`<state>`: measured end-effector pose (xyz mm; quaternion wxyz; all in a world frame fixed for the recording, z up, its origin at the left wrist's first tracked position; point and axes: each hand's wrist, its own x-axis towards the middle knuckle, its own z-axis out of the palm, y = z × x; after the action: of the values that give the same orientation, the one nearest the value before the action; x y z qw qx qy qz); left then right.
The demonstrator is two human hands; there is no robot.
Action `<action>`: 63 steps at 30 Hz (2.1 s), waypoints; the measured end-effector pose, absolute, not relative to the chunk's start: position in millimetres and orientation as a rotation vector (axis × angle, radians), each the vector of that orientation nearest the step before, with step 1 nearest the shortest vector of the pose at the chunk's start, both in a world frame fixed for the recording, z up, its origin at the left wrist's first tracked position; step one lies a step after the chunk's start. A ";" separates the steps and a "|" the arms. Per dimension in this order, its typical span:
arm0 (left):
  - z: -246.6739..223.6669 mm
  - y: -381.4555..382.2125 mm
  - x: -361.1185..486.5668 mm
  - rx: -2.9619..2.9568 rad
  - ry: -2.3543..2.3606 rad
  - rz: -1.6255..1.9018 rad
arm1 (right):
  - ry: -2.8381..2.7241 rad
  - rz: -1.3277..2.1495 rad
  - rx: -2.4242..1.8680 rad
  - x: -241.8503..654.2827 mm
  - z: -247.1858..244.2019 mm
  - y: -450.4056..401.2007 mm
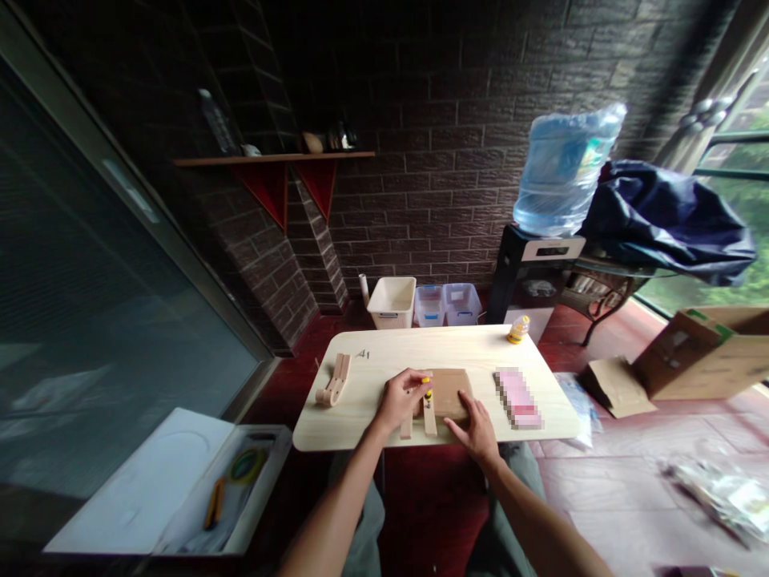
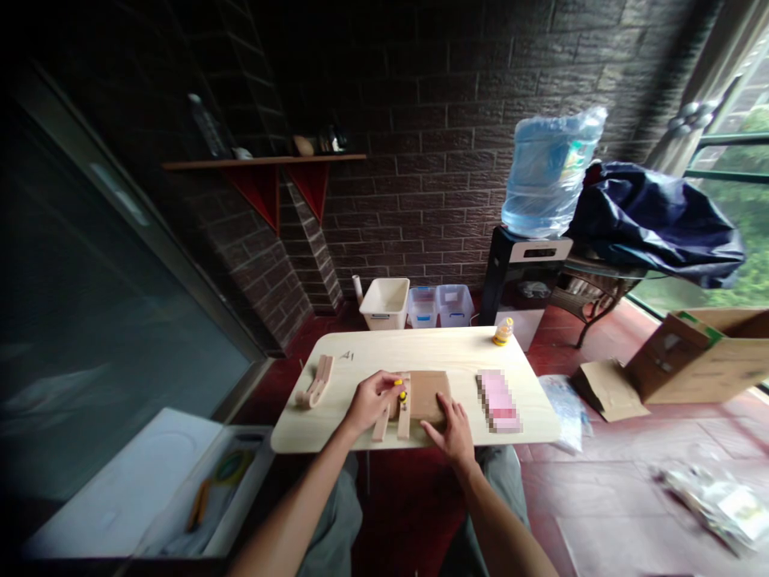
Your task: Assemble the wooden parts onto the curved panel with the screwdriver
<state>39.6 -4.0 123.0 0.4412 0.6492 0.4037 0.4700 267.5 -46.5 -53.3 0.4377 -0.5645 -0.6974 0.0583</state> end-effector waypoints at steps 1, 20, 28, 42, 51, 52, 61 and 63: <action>124.9 -3.2 37.2 1.608 0.983 1.148 | -1.735 0.142 -1.403 267.4 -53.1 -46.5; 124.3 -9.1 50.7 1.727 1.112 1.242 | -1.733 0.136 -1.439 267.2 -60.9 -44.0; 124.5 -3.0 43.2 1.669 0.978 1.137 | -1.722 0.143 -1.471 267.5 -64.1 -44.0; 126.5 -5.9 34.8 1.573 0.928 1.092 | -1.698 0.155 -1.440 266.1 -62.0 -44.2; 122.4 -0.7 50.0 1.616 1.009 1.147 | -1.705 0.143 -1.448 266.7 -61.7 -43.2; 123.2 -0.3 49.5 1.614 0.989 1.134 | -1.708 0.143 -1.449 266.8 -61.1 -43.3; 131.9 5.1 40.3 1.633 0.918 1.010 | -1.713 0.201 -1.424 264.6 -52.0 -46.5; 131.4 4.7 39.9 1.644 0.924 1.011 | -1.717 0.237 -1.422 264.5 -48.6 -49.0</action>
<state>39.9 4.7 131.4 0.4800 0.6740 0.3788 0.4146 264.5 -49.0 -48.6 0.4347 -0.5712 -0.6897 0.0951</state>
